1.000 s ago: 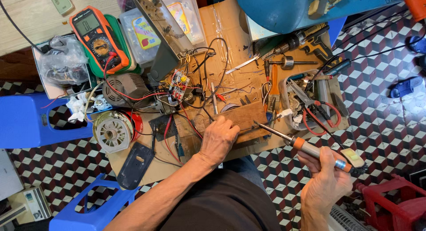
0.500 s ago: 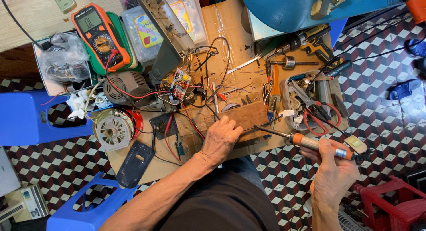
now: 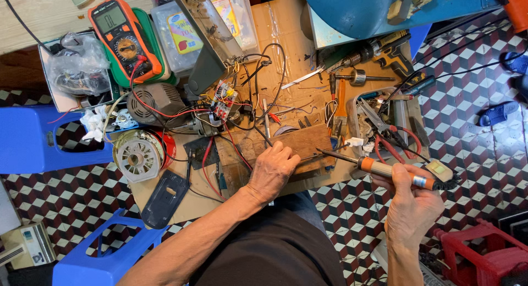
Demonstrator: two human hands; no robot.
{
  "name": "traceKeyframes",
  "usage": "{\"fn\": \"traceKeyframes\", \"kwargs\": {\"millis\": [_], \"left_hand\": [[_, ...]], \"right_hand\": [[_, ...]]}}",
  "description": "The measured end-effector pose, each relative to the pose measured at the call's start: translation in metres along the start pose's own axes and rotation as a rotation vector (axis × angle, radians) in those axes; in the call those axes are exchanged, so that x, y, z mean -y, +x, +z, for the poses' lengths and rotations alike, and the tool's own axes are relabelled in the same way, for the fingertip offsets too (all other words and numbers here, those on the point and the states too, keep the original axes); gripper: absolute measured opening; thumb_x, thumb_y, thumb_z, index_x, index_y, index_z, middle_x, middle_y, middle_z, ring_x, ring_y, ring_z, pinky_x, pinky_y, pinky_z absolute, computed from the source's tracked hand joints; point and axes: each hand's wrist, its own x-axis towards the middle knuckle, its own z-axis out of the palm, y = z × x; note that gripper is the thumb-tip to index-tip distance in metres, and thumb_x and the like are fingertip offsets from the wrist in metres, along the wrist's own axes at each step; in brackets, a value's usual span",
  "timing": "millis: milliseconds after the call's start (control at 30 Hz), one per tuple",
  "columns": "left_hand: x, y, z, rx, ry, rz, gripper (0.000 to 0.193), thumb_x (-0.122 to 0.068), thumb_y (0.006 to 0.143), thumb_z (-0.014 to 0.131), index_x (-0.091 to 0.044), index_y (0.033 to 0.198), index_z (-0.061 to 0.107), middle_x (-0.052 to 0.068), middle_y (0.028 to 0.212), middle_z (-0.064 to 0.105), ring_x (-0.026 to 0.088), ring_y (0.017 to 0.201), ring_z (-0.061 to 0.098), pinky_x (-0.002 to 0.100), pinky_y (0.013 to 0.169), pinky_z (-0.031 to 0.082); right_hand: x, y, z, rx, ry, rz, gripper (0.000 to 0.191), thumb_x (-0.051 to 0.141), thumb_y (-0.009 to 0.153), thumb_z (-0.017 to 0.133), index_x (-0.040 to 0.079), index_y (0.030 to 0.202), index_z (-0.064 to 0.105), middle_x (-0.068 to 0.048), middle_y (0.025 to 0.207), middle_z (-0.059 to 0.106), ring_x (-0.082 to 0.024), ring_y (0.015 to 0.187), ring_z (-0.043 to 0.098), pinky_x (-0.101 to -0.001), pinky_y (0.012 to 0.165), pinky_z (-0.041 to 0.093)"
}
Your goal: The person repairs a small appliance at a cluttered workbench. They first test components with multimeter probes, then hold a plastic appliance housing in one hand while using a soldering iron with the other to desolder and rework wires inside the housing, occasionally cutting wire with pliers and repositioning the housing to reach different joints.
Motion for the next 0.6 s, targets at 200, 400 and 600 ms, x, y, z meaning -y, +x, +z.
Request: {"fn": "traceKeyframes", "kwargs": {"millis": [200,400,600], "left_hand": [[-0.001,0.001,-0.002,-0.009,0.012,0.016,0.013,-0.005,0.079,0.066,-0.006,0.092,0.067,0.006,0.088,0.059,0.025,0.09,0.057,0.036,0.078,0.051],[0.0,0.0,-0.003,-0.02,-0.006,0.029,0.013,-0.005,0.078,0.066,-0.007,0.091,0.066,0.006,0.089,0.059,0.025,0.091,0.057,0.036,0.078,0.051],[0.0,0.0,-0.005,-0.014,0.015,0.041,0.013,-0.006,0.078,0.065,-0.007,0.091,0.065,0.007,0.089,0.058,0.025,0.091,0.057,0.036,0.078,0.051]], "right_hand": [[0.004,0.002,0.0,0.019,0.011,-0.019,0.019,0.012,0.105,0.064,-0.007,0.109,0.066,-0.02,0.098,0.071,-0.025,0.085,0.076,-0.0332,0.078,0.069],[0.006,0.005,0.0,0.052,-0.065,0.02,0.017,0.01,0.104,0.066,-0.007,0.109,0.066,-0.02,0.097,0.072,-0.024,0.083,0.076,-0.0303,0.077,0.067],[0.007,0.012,0.001,0.064,-0.055,-0.034,0.017,0.008,0.104,0.066,-0.007,0.111,0.065,-0.02,0.098,0.069,-0.025,0.087,0.076,-0.0315,0.078,0.068]]}}
